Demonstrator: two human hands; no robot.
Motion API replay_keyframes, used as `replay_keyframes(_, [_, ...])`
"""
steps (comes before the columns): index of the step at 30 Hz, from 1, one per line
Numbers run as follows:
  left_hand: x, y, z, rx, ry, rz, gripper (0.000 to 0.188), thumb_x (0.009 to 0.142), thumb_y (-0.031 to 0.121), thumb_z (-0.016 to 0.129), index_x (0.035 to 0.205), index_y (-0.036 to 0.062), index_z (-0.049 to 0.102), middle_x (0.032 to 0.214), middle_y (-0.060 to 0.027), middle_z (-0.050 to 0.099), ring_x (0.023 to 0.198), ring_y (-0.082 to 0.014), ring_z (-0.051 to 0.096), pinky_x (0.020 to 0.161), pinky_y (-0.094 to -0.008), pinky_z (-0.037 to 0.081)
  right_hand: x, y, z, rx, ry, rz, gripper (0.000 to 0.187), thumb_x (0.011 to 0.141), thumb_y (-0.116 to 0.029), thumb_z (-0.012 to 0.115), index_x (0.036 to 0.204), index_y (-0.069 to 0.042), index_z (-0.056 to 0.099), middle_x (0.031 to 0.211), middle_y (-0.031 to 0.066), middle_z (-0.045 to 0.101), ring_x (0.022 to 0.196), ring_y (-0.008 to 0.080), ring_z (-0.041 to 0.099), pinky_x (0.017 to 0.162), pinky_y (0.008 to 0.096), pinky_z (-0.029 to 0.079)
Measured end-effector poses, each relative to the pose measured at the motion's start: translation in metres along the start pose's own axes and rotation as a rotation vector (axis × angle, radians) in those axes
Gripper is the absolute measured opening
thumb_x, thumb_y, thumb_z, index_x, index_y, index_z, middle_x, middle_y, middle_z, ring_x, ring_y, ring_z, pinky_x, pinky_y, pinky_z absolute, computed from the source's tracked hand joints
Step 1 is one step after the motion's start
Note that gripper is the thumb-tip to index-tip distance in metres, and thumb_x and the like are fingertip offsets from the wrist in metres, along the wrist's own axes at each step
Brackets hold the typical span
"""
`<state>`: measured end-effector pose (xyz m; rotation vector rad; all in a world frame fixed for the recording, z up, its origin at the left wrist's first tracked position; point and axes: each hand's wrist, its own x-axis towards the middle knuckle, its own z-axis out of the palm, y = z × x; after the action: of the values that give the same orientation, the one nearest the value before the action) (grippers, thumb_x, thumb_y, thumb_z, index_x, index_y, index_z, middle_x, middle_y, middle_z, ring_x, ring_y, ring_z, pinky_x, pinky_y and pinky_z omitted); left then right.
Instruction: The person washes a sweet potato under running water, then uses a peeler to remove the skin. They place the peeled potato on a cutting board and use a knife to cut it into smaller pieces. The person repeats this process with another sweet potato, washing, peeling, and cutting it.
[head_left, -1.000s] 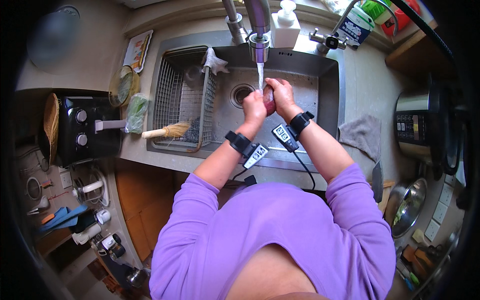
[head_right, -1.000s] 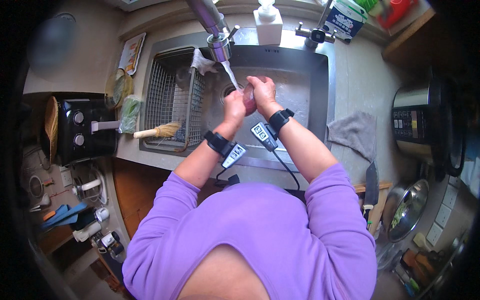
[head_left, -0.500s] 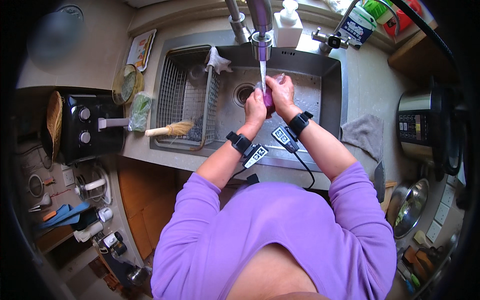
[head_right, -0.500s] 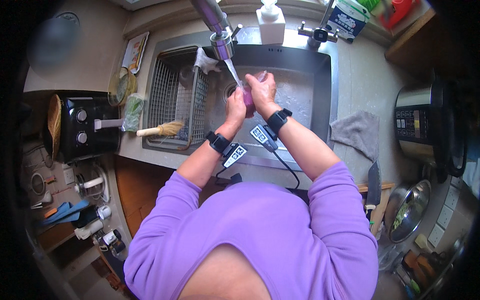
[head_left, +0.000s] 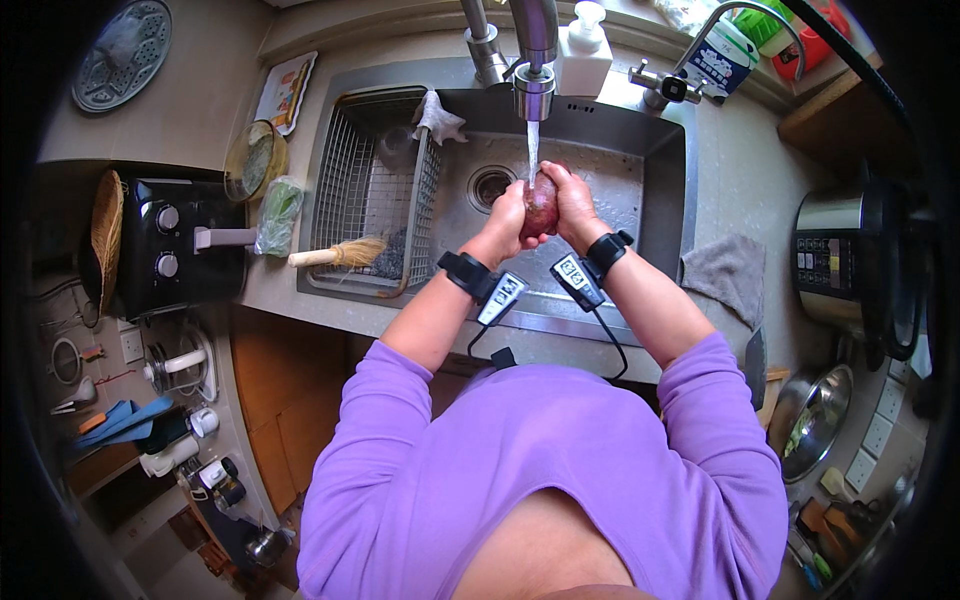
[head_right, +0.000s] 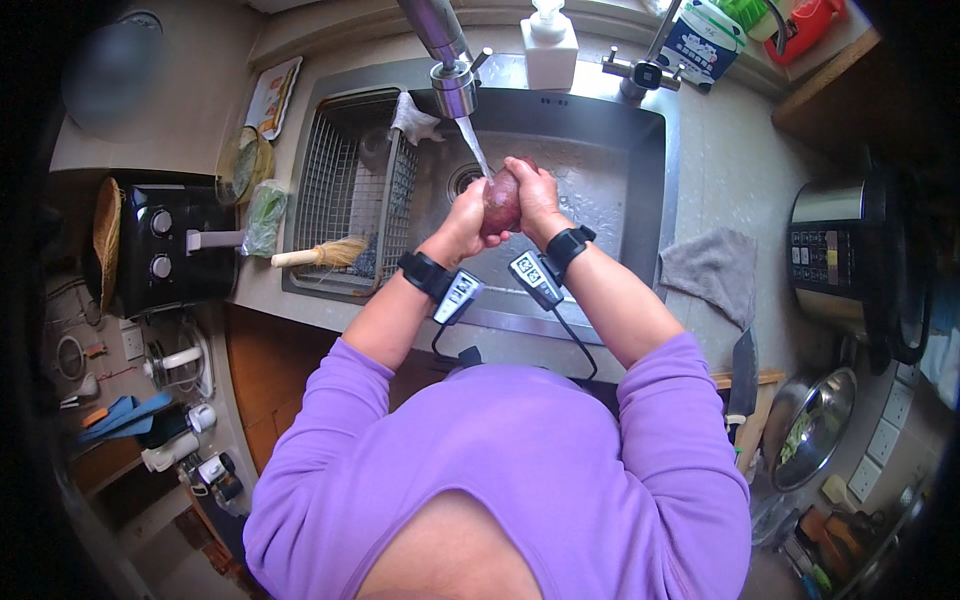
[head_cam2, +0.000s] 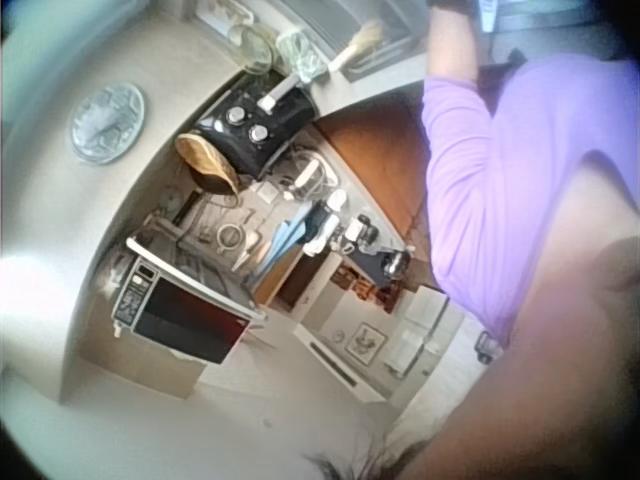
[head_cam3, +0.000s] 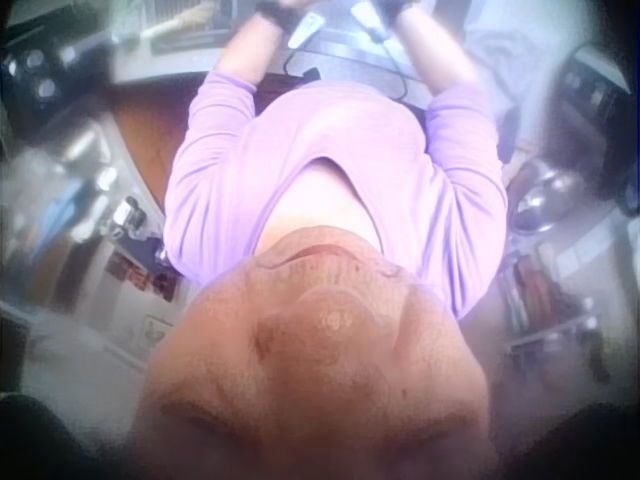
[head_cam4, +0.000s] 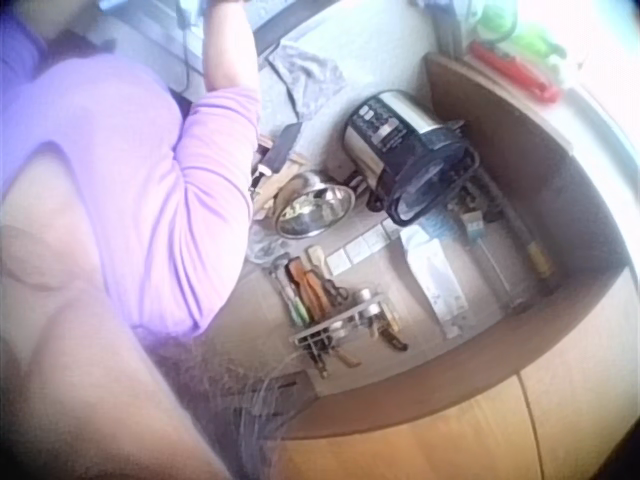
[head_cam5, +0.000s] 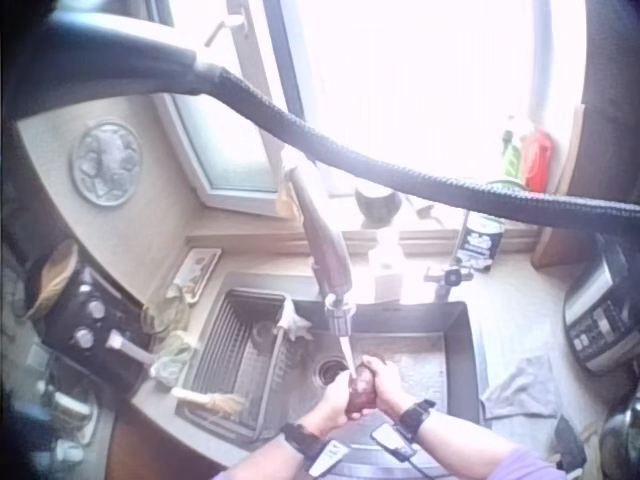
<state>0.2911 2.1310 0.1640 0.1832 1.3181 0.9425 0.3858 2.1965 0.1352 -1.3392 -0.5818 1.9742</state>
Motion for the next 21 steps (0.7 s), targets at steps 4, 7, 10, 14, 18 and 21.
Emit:
replay_keyframes(4, [-0.004,-0.008,0.012,0.481,0.300,0.474,0.041,0.093,0.043,0.044,0.105,0.0049,0.052,0.079,-0.0097,0.061,0.056,-0.0198,0.062,0.038,-0.0300,0.049,-0.002,0.002,0.008,-0.557,0.321,-0.386,0.033,0.077,-0.030,0.068,0.094,-0.003,0.058,0.084,0.0072,0.059,0.073,0.0184,0.057,0.069,0.0328,0.049])
replay_keyframes(7, [-0.008,0.001,0.001,-0.116,0.046,0.081,0.047,0.093,0.047,0.035,0.101,0.0039,0.051,0.074,-0.0110,0.058,0.046,-0.0168,0.054,0.031,-0.0206,0.036,-0.003,-0.005,0.006,-0.037,-0.131,-0.205,0.040,0.075,-0.029,0.071,0.100,-0.001,0.056,0.089,0.0094,0.060,0.077,0.0191,0.058,0.070,0.0325,0.048])
replay_keyframes(10, [-0.007,0.008,-0.005,-0.119,-0.138,-0.049,0.049,0.094,0.048,0.031,0.103,0.0038,0.051,0.076,-0.0129,0.059,0.046,-0.0189,0.055,0.033,-0.0225,0.040,-0.001,-0.009,0.006,0.034,-0.155,-0.004,0.045,0.075,-0.031,0.071,0.101,0.001,0.054,0.091,0.0124,0.061,0.080,0.0207,0.058,0.072,0.0331,0.048])
replay_keyframes(14, [-0.004,-0.010,0.013,0.338,0.244,0.399,0.054,0.094,0.055,0.028,0.107,0.0083,0.051,0.077,-0.0093,0.061,0.051,-0.0177,0.059,0.040,-0.0277,0.049,0.006,0.000,0.013,-0.678,0.277,-0.368,0.065,0.075,-0.048,0.066,0.106,0.008,0.052,0.101,0.0291,0.059,0.096,0.0396,0.059,0.084,0.0413,0.046])
replay_keyframes(18, [-0.009,-0.002,0.001,-0.112,-0.092,0.089,0.048,0.093,0.054,0.036,0.100,0.0100,0.052,0.070,-0.0053,0.056,0.041,-0.0132,0.048,0.033,-0.0232,0.037,0.015,0.006,0.004,-0.483,0.150,-0.239,0.066,0.080,-0.050,0.060,0.108,0.010,0.052,0.101,0.0302,0.059,0.097,0.0415,0.058,0.086,0.0425,0.045])
replay_keyframes(21, [-0.013,0.004,-0.001,0.103,-0.115,0.037,0.047,0.090,0.055,0.045,0.102,0.0102,0.053,0.074,-0.0042,0.059,0.059,-0.0154,0.057,0.050,-0.0287,0.049,0.016,0.005,-0.001,-0.542,0.108,-0.336,0.048,0.090,-0.043,0.050,0.091,0.004,0.058,0.081,0.0121,0.060,0.073,0.0217,0.056,0.069,0.0363,0.045])
